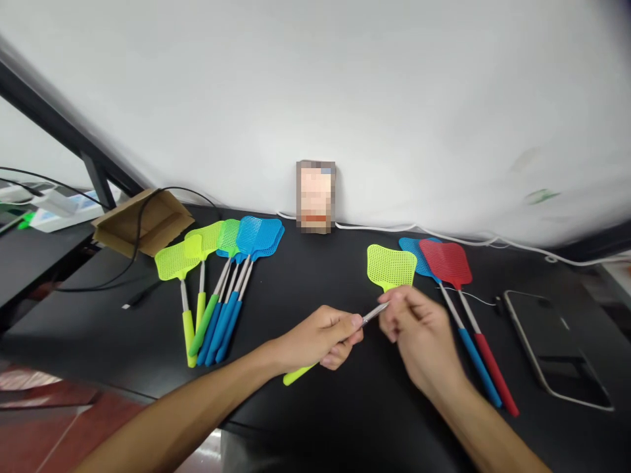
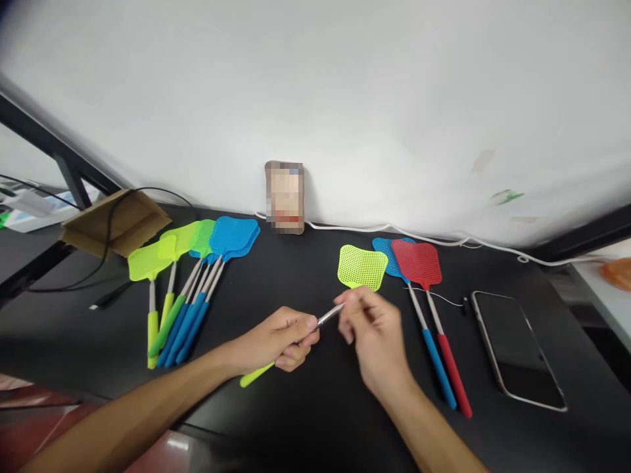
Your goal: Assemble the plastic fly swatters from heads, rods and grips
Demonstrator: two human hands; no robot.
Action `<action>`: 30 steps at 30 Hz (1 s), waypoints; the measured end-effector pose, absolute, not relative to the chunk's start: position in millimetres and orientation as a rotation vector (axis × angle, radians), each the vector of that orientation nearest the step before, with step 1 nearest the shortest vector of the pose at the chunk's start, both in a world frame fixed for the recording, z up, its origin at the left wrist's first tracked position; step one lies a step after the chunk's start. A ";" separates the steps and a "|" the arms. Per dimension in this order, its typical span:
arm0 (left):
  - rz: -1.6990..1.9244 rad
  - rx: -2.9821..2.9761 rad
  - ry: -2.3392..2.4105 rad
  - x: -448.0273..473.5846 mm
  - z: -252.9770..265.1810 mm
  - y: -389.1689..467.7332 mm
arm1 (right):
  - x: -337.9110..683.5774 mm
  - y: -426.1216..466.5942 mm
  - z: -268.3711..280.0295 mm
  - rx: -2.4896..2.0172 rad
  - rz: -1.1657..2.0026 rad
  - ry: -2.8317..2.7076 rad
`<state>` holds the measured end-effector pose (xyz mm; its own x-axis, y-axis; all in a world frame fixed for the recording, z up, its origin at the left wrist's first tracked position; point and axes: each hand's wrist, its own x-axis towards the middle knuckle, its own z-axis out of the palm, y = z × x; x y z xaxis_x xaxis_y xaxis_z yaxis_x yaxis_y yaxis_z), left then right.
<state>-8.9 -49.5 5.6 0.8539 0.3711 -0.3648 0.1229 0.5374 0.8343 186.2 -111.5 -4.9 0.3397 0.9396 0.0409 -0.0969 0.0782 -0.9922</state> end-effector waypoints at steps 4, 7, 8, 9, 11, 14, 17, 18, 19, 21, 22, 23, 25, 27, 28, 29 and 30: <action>0.010 1.053 0.503 -13.4 7.9 -48.0 | 273.5 -108.4 17.2 -1.210 0.498 -0.828; -0.060 1.129 0.480 -15.4 10.7 -47.6 | 323.2 -112.4 32.4 -1.197 0.406 -0.785; -0.060 1.143 0.479 -15.4 10.9 -47.8 | 326.7 -113.3 33.3 -1.198 0.403 -0.759; -0.049 1.145 0.483 -15.0 10.6 -48.1 | 322.1 -113.8 31.6 -1.201 0.405 -0.736; -0.001 1.120 0.497 -13.4 8.2 -49.1 | 290.7 -114.5 21.2 -1.214 0.434 -0.708; 0.139 1.033 0.501 -10.6 2.4 -50.2 | 212.5 -116.8 -1.5 -1.296 0.756 -0.823; 0.222 0.991 0.504 -10.2 -1.4 -49.7 | 153.8 -117.3 -14.4 -1.307 1.108 -0.982; 0.234 0.987 0.508 -10.6 -1.7 -49.2 | 147.3 -116.0 -14.8 -1.301 1.145 -0.997; 0.240 0.980 0.510 -11.0 -1.5 -48.7 | 148.4 -113.8 -13.5 -1.292 1.147 -0.987; 0.222 0.965 0.499 -12.1 -0.1 -47.6 | 172.0 -108.3 -6.7 -1.275 1.044 -0.907; 0.190 0.966 0.490 -12.9 1.0 -47.2 | 192.7 -105.8 -1.8 -1.264 0.950 -0.850; 0.147 0.978 0.485 -13.7 2.2 -46.9 | 217.4 -104.2 3.7 -1.252 0.821 -0.795; 0.055 1.038 0.485 -15.4 5.1 -46.7 | 272.0 -105.2 15.7 -1.224 0.587 -0.746; -0.013 1.133 0.496 -16.6 8.0 -46.8 | 320.3 -111.3 26.6 -1.197 0.457 -0.695; -0.037 1.179 0.498 -16.9 9.3 -46.8 | 337.8 -114.9 30.9 -1.189 0.407 -0.649; -0.054 1.215 0.500 -17.1 10.3 -46.9 | 349.1 -117.7 33.8 -1.173 0.372 -0.583; -0.065 1.240 0.503 -17.1 11.1 -46.9 | 353.6 -119.2 35.3 -1.156 0.355 -0.550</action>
<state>-17.1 -46.9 11.1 0.8896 0.2209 -0.3999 0.3148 0.3379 0.8869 353.6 -119.2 35.3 0.8157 0.5329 0.2251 0.0141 0.3706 -0.9287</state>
